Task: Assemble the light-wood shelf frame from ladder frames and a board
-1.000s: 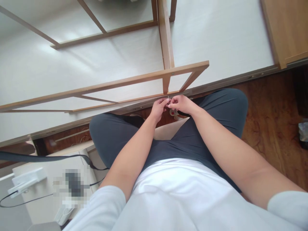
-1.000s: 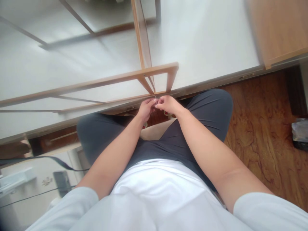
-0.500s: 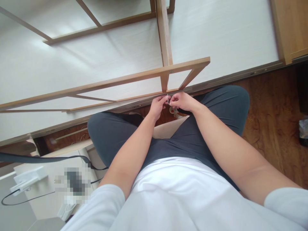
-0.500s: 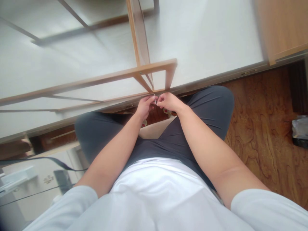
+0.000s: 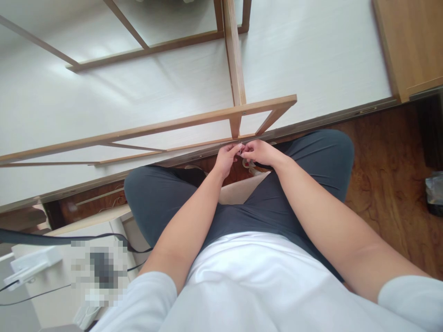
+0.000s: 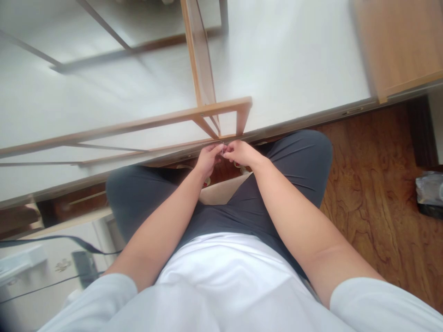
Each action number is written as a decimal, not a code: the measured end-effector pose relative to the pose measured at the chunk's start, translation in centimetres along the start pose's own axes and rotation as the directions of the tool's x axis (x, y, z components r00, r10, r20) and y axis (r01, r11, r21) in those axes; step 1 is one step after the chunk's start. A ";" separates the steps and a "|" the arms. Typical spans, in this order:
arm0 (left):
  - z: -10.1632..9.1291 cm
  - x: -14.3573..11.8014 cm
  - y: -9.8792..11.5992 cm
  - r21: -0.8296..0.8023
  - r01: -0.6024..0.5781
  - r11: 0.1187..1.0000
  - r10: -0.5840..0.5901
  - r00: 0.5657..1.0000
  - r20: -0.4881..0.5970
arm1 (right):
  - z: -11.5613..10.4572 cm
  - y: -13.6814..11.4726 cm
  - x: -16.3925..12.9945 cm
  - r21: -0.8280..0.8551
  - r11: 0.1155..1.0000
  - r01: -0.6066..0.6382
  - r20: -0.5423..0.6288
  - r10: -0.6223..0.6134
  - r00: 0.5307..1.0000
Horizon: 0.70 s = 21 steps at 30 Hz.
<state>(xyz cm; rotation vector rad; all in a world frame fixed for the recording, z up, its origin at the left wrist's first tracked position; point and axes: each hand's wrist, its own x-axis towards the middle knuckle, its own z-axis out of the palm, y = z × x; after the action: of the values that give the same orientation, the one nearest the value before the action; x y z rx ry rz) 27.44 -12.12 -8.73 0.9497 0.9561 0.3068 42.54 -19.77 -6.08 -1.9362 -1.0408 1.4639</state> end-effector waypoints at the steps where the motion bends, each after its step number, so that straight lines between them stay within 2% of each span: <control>1: 0.0 -0.1 0.0 0.001 -0.002 1.000 0.002 1.000 -0.002 | 0.0 0.0 0.0 0.011 1.000 -0.001 0.013 0.000 1.000; 5: 0.1 -0.3 0.1 0.001 0.004 1.000 -0.004 1.000 -0.020 | -0.1 -0.4 -0.3 0.020 1.000 0.018 0.041 -0.019 0.999; 17: 0.2 -0.5 0.1 -0.047 0.026 0.999 -0.028 0.999 -0.047 | -0.4 -1.4 -1.0 -0.008 0.998 0.059 -0.018 -0.059 0.998; 21: 0.2 -0.6 0.0 -0.107 0.033 0.994 -0.037 0.999 -0.032 | -0.4 -1.4 -1.0 -0.010 0.997 0.076 -0.013 -0.076 0.997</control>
<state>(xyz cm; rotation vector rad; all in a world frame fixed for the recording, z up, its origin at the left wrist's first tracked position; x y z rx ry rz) 27.30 -12.61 -8.38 0.8318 0.9765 0.3417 42.37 -19.77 -4.35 -1.8897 -1.1053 1.4046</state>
